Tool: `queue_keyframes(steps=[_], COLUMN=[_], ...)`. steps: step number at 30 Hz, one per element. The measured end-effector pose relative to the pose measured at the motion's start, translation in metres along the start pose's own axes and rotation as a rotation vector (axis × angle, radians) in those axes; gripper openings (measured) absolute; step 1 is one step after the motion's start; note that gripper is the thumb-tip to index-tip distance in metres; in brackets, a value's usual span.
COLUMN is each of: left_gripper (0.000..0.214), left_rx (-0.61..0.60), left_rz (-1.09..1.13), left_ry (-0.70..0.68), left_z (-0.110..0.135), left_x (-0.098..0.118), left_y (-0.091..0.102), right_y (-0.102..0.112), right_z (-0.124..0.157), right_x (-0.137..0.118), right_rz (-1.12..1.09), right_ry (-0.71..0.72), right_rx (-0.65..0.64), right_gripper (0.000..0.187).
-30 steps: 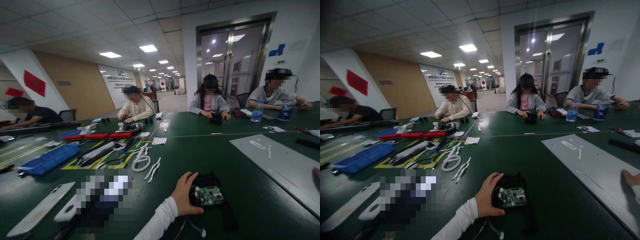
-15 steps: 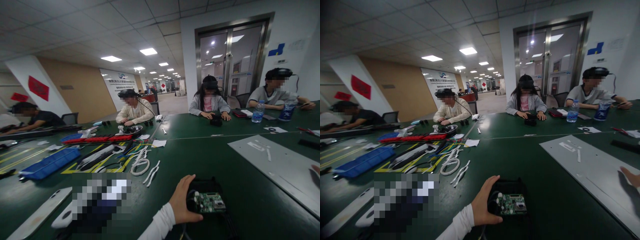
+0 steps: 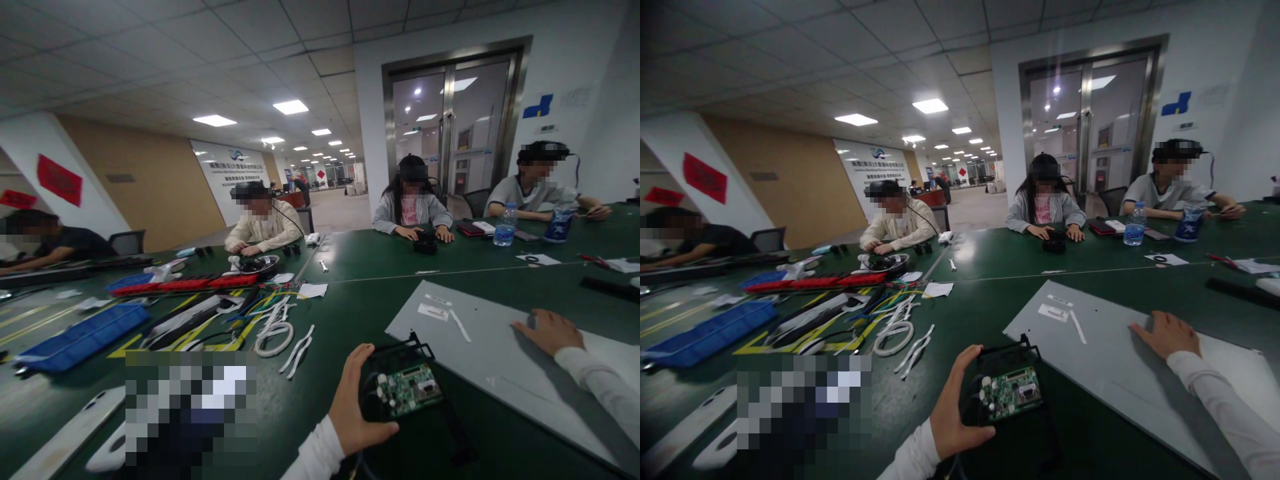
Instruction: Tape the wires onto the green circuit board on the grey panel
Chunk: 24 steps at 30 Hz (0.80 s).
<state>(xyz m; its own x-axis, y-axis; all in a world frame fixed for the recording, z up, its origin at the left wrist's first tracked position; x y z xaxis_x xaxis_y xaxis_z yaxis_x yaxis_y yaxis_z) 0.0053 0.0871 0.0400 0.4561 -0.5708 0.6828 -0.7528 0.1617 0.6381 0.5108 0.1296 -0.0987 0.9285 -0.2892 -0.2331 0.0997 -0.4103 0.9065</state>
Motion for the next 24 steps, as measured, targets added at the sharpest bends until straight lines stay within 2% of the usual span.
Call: queue_keyframes(steps=[4, 12, 19, 22, 24], left_gripper=[0.097, 0.097, 0.097, 0.097, 0.097], left_rx=[0.014, -0.051, -0.059, -0.049, -0.044], left_rz=[0.036, 0.049, 0.011, 0.002, -0.008], left_ry=[-0.014, -0.074, -0.026, -0.009, 0.006], left_z=[0.004, 0.009, 0.011, 0.011, 0.01], left_x=[0.011, 0.025, 0.024, 0.023, 0.022], left_y=[0.001, -0.005, -0.011, -0.017, -0.021], right_y=[-0.006, 0.01, 0.023, 0.042, 0.057], right_z=[0.006, 0.039, 0.063, 0.064, 0.067], right_x=[-0.063, -0.163, -0.227, -0.242, -0.249], right_rz=[-0.038, -0.132, -0.382, -0.579, -0.785], right_ry=[0.168, 0.42, 0.571, 0.553, 0.486], right_rx=[-0.084, -0.056, -0.086, -0.044, -0.076], right_gripper=[0.051, 0.055, 0.05, 0.038, 0.032])
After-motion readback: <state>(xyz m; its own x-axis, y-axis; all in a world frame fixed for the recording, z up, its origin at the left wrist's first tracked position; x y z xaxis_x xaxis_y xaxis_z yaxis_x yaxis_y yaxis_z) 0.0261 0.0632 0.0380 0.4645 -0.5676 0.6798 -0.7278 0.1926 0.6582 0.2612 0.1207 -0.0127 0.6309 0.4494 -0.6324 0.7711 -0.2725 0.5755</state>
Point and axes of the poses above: each hand's wrist, its own z-axis away from the middle knuckle, its own y-axis out of the back of the hand, x = y × z, the point moved 6 cm from there along -z, towards the middle knuckle, and after that the axes turned 10 degrees about y, right-handed, at the moved point
